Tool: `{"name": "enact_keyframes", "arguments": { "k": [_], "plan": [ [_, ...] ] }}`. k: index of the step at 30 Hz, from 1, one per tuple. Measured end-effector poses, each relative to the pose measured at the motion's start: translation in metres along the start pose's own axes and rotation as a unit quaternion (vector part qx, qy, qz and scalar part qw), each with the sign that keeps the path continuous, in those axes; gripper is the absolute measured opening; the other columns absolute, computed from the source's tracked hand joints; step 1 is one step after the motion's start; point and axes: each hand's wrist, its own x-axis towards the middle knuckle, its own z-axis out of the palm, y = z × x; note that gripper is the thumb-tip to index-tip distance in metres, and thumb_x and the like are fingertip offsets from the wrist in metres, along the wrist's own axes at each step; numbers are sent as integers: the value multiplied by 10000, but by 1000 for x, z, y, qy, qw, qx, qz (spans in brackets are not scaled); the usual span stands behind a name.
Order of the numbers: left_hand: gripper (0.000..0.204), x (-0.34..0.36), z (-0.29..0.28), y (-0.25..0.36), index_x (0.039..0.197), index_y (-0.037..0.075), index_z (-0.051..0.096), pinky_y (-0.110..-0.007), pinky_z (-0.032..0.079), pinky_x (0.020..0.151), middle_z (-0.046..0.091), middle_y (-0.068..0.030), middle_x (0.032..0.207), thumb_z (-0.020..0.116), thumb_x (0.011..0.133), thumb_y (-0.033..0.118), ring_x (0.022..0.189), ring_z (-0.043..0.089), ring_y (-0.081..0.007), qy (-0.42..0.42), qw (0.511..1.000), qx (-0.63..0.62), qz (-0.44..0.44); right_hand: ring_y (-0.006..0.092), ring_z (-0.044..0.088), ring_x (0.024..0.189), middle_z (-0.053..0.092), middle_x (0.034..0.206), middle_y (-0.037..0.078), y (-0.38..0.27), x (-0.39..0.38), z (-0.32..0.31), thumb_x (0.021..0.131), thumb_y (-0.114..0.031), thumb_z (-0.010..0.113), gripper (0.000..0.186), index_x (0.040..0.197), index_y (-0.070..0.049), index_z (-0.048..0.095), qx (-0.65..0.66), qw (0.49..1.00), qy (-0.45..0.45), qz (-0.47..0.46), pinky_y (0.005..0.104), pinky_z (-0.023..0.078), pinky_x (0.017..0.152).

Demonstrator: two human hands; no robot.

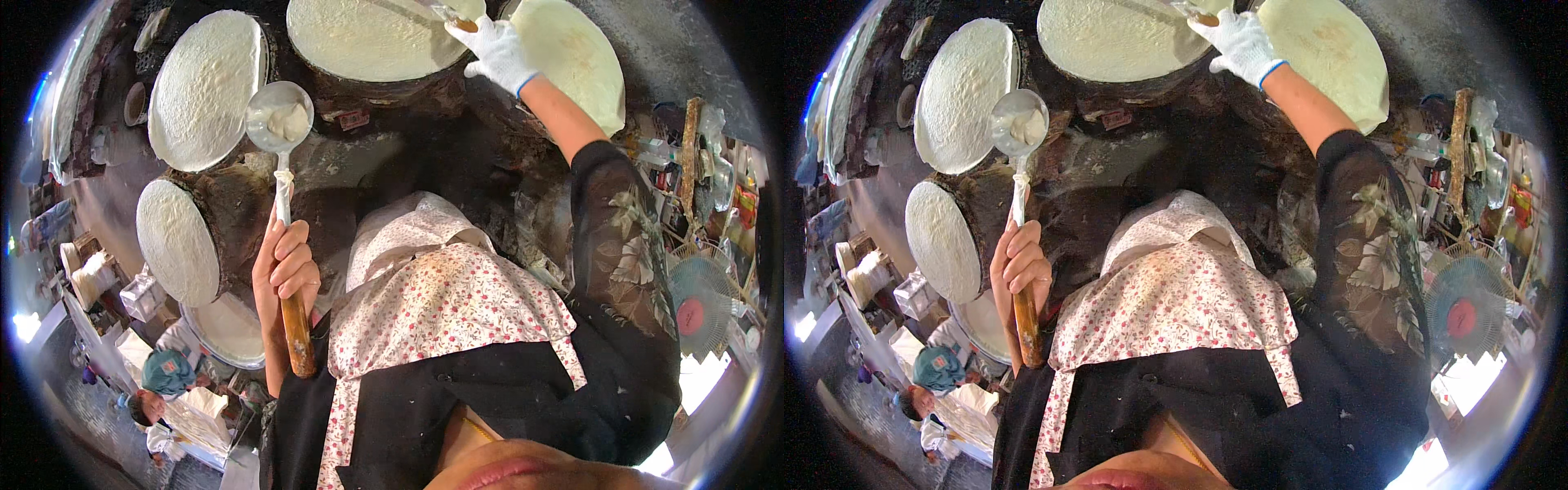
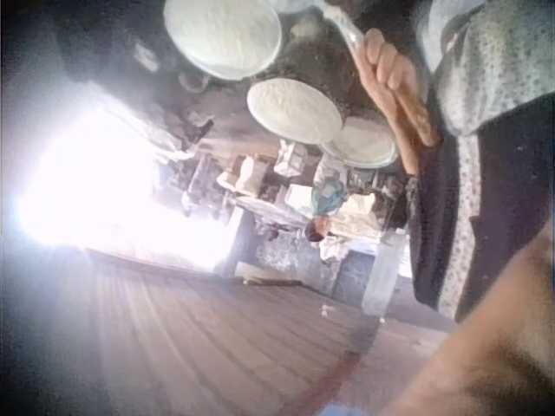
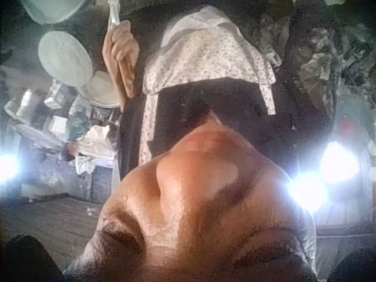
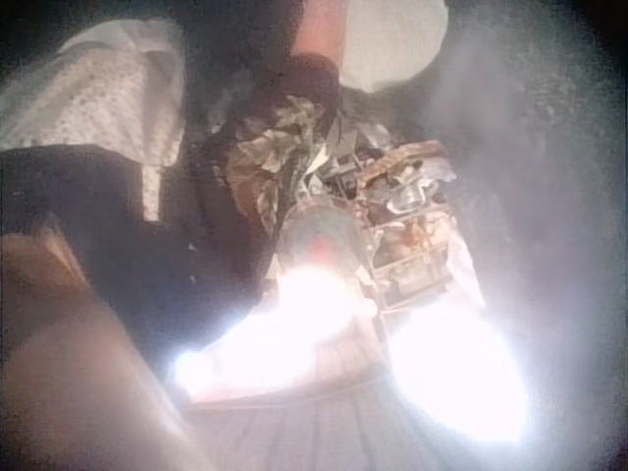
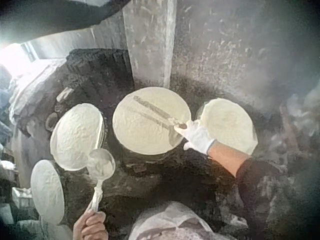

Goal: The person ladles batter onto multiple hot round griddles, spreads it into thin circles, and flips the crepes as they cook. Finished crepes are stacked on a nearby surface.

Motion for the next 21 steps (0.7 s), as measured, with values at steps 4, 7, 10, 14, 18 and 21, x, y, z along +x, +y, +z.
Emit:
{"name": "enact_keyframes", "arguments": {
  "k": [4,7,10,14,18,21],
  "plan": [
    [332,2,4,-14,1439,-41,379,-264,471,438,463,-48,835,335,1173,151,546,499,-95,8,1000,-1,-4,347,664,1032,696,1130,168,26,32,-11,747,-461,868,676,1339,-189,685,21,995,9,-97,491,504,840],
    [278,2,5,-22,1386,-28,406,-238,460,416,457,-40,832,347,1169,136,533,484,-75,15,1000,19,5,360,664,983,683,1057,148,35,44,-4,719,-527,870,716,1347,-239,679,16,992,-8,-123,505,491,808],
    [305,3,4,-27,1452,11,385,-187,448,381,445,-21,831,367,1162,104,512,455,-32,37,998,33,28,353,666,944,679,1037,138,33,36,15,731,-507,864,661,1320,-258,695,24,976,171,-132,507,493,793],
    [310,7,2,-29,1432,-23,394,-237,453,401,460,-39,840,337,1170,130,513,479,-68,20,1000,3,22,250,635,998,614,1112,73,11,16,40,926,-245,745,537,1446,-314,635,-48,986,139,-74,417,457,935],
    [443,9,5,-30,1602,28,281,-255,463,411,456,-50,838,307,1171,128,511,489,-84,3,1000,-1,22,235,691,887,623,971,77,-13,24,34,884,-246,784,444,1318,-281,703,11,970,210,-119,427,514,788],
    [485,8,9,-30,1645,59,230,-248,482,426,445,-42,835,304,1169,119,524,488,-76,-6,1000,9,21,293,726,776,636,894,130,-14,36,13,840,-202,758,159,993,-234,788,27,977,178,-114,464,586,712]
  ]
}}
